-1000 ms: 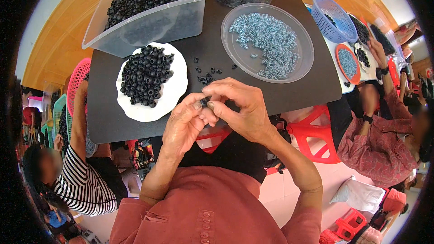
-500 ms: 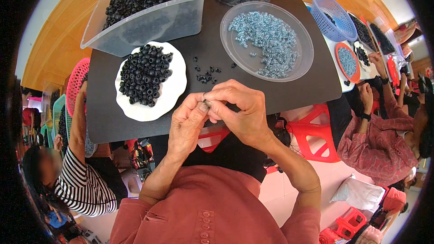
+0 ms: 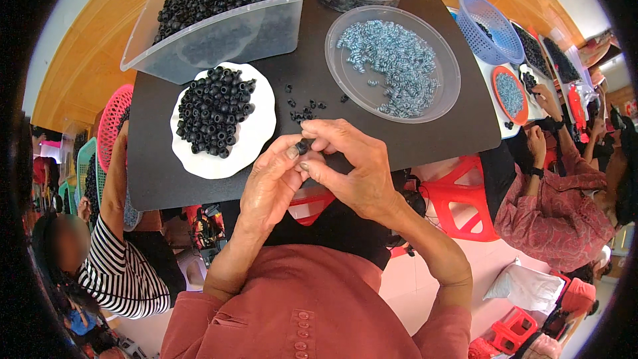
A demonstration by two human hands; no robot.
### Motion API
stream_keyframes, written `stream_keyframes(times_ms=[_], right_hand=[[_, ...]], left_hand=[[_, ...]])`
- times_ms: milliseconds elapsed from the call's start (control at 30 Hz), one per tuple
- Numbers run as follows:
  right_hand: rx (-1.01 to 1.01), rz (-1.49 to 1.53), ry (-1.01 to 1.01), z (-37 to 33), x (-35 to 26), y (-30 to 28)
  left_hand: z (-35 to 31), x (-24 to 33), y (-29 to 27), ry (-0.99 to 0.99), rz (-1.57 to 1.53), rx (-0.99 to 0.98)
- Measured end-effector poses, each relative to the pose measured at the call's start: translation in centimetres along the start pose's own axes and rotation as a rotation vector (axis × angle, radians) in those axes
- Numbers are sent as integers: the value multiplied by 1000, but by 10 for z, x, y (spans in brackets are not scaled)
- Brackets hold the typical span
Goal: The person assembles plastic beads by inserting small components into black beads by hand, scoops additional black beads from a plastic container onto a paper plate, and attaches small components into the beads.
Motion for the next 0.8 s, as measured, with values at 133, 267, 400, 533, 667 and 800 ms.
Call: stream_keyframes(times_ms=[133,267,400,533,667,800], right_hand=[[-3,-213,-216,2,-6,3],[-23,-370,-360,1,0,6],[-22,-395,-418,0,3,5],[-29,-418,-457,-2,3,5],[-13,-493,-581,-5,2,6],[-25,-448,-611,-3,6,7]], left_hand=[[1,-1,1,-48,3,-16],[2,-3,-6,-62,-29,-21],[3,-1,-2,-85,9,-41],[3,-2,-4,-87,16,-41],[5,-3,-2,-82,62,-48],[4,-4,-3,-67,107,-27]])
Point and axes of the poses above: each hand's wrist, its own z-axis towards the middle knuckle, its own y-axis out of the palm, x = y × z, the point moved 4 cm from there along z, towards the middle knuckle, and after that the axes turned 9 degrees about x, right-handed, at the moved point
